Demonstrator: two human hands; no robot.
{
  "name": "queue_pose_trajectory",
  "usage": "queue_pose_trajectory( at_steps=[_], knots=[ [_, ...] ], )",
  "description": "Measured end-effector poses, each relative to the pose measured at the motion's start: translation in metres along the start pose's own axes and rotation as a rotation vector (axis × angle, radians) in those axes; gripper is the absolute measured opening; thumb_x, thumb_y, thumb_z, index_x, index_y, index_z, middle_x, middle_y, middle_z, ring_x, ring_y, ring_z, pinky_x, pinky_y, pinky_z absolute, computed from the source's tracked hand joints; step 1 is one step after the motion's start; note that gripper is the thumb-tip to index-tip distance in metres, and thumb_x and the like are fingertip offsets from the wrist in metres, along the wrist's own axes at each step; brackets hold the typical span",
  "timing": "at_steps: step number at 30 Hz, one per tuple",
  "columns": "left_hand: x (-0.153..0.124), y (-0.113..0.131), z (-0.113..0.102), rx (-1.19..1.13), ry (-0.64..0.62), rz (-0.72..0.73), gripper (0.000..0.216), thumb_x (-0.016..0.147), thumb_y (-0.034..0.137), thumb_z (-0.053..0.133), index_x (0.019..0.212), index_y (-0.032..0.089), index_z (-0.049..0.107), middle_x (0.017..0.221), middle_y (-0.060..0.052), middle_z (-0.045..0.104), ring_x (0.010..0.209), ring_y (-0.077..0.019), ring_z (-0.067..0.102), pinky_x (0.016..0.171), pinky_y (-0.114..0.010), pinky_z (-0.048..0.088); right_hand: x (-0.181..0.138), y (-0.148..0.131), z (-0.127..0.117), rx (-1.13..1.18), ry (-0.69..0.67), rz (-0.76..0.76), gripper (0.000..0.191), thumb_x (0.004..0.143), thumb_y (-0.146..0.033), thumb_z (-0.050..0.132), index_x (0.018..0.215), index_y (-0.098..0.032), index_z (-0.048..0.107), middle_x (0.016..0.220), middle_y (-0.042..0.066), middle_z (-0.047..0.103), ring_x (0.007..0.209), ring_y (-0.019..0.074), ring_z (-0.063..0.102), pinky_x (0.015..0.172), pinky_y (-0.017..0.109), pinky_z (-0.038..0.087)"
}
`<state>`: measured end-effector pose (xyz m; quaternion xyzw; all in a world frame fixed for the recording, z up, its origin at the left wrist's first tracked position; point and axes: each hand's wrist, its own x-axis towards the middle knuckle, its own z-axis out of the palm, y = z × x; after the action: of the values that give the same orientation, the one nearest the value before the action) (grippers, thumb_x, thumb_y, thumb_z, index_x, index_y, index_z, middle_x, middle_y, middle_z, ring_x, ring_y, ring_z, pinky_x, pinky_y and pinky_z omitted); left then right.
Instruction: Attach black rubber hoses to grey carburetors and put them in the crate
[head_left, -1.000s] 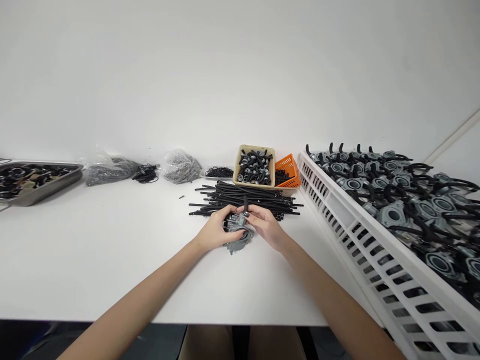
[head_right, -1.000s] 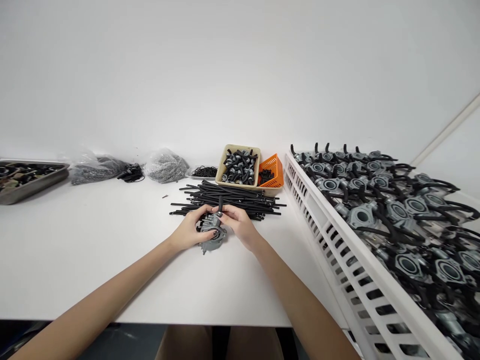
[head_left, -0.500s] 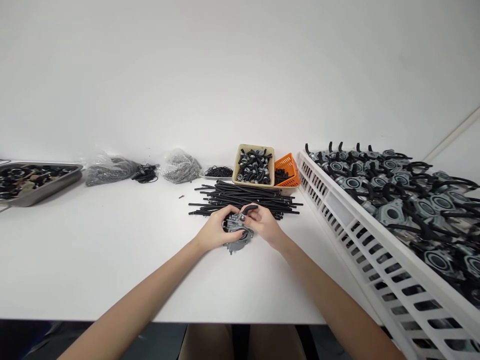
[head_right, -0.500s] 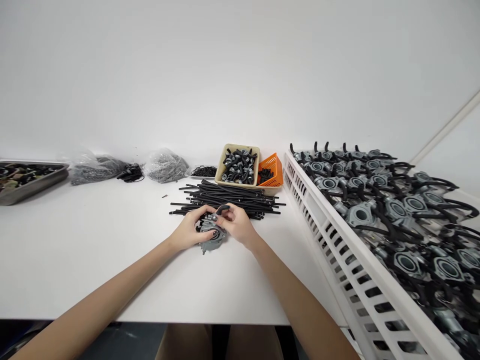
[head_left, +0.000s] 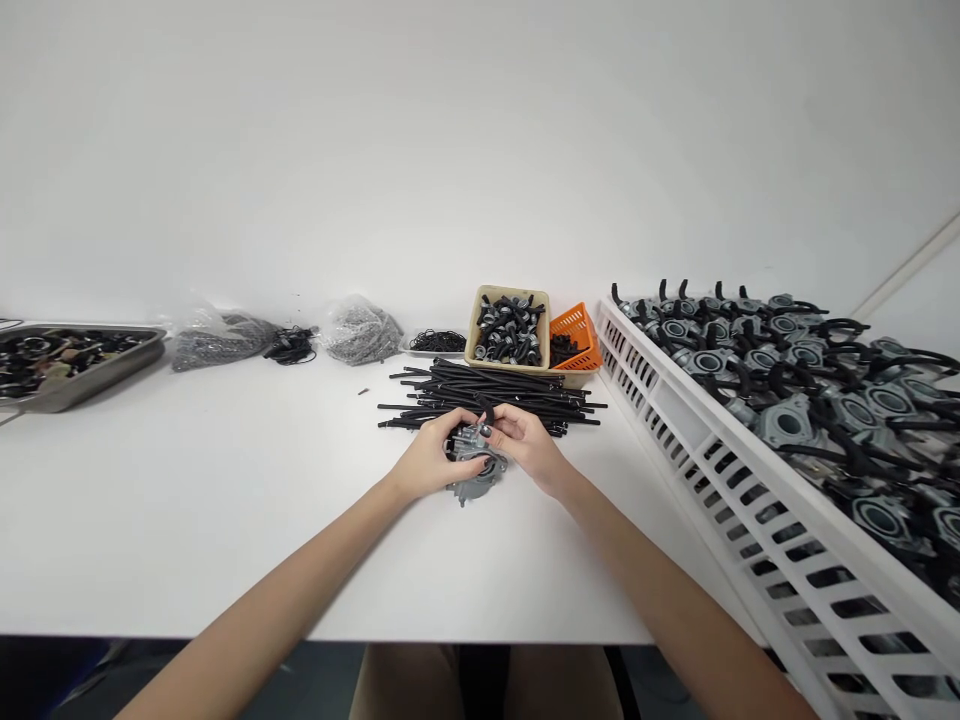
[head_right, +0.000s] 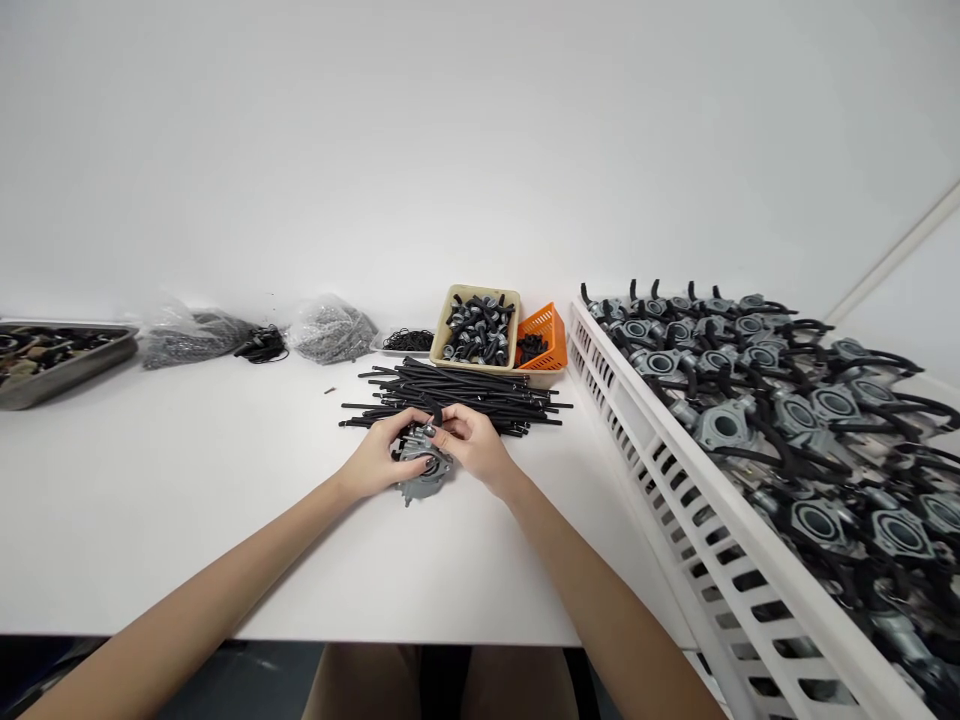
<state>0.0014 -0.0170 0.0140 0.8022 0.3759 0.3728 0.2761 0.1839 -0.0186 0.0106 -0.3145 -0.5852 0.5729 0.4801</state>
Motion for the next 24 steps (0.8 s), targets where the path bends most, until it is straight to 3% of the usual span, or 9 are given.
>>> queue_pose_trajectory(
  at_steps=[4, 11, 15, 21, 24],
  knots=[
    [0.0001, 0.0002, -0.0002, -0.014, 0.004, 0.007, 0.036, 0.07, 0.029, 0.068, 0.102, 0.019, 0.056, 0.094, -0.001, 0.065, 0.083, -0.0183, 0.06, 0.077, -0.029, 0.046, -0.0001, -0.001, 0.0012, -0.048, -0.019, -0.066, 0.036, 0.071, -0.052, 0.075, 0.086, -0.02, 0.068, 0.099, 0.005, 0.061, 0.094, 0.0194, 0.061, 0.087, 0.033, 0.048],
    [0.0002, 0.0012, -0.0011, -0.026, -0.01, -0.005, 0.034, 0.07, 0.029, 0.067, 0.101, 0.018, 0.056, 0.094, -0.002, 0.065, 0.083, -0.0182, 0.059, 0.078, -0.029, 0.046, 0.0005, 0.0024, 0.0009, -0.017, 0.012, 0.022, 0.039, 0.068, -0.051, 0.079, 0.088, -0.02, 0.067, 0.091, 0.003, 0.065, 0.09, 0.0186, 0.061, 0.083, 0.032, 0.049],
    [-0.0004, 0.0009, -0.0016, -0.012, -0.006, -0.005, 0.036, 0.069, 0.03, 0.068, 0.101, 0.019, 0.055, 0.094, -0.002, 0.064, 0.083, -0.0184, 0.059, 0.078, -0.029, 0.046, 0.0003, 0.0003, -0.0013, -0.019, -0.024, -0.021, 0.036, 0.071, -0.051, 0.076, 0.088, -0.02, 0.069, 0.097, 0.005, 0.064, 0.096, 0.0198, 0.061, 0.088, 0.034, 0.048],
    [-0.0017, -0.003, -0.002, -0.034, -0.024, 0.005, 0.036, 0.07, 0.029, 0.068, 0.102, 0.018, 0.056, 0.095, -0.002, 0.065, 0.083, -0.0184, 0.06, 0.078, -0.029, 0.047, 0.0002, 0.0016, 0.0011, -0.045, 0.011, -0.046, 0.039, 0.068, -0.053, 0.077, 0.085, -0.02, 0.069, 0.09, 0.004, 0.063, 0.088, 0.0184, 0.061, 0.081, 0.032, 0.05],
    [-0.0008, -0.007, -0.0021, -0.062, -0.037, 0.006, 0.04, 0.067, 0.029, 0.071, 0.103, 0.018, 0.056, 0.099, -0.003, 0.065, 0.087, -0.02, 0.06, 0.08, -0.03, 0.047, -0.0002, -0.0002, 0.0035, -0.032, 0.058, -0.074, 0.038, 0.07, -0.05, 0.077, 0.092, -0.021, 0.069, 0.091, 0.004, 0.066, 0.086, 0.018, 0.061, 0.081, 0.033, 0.05]
  ],
)
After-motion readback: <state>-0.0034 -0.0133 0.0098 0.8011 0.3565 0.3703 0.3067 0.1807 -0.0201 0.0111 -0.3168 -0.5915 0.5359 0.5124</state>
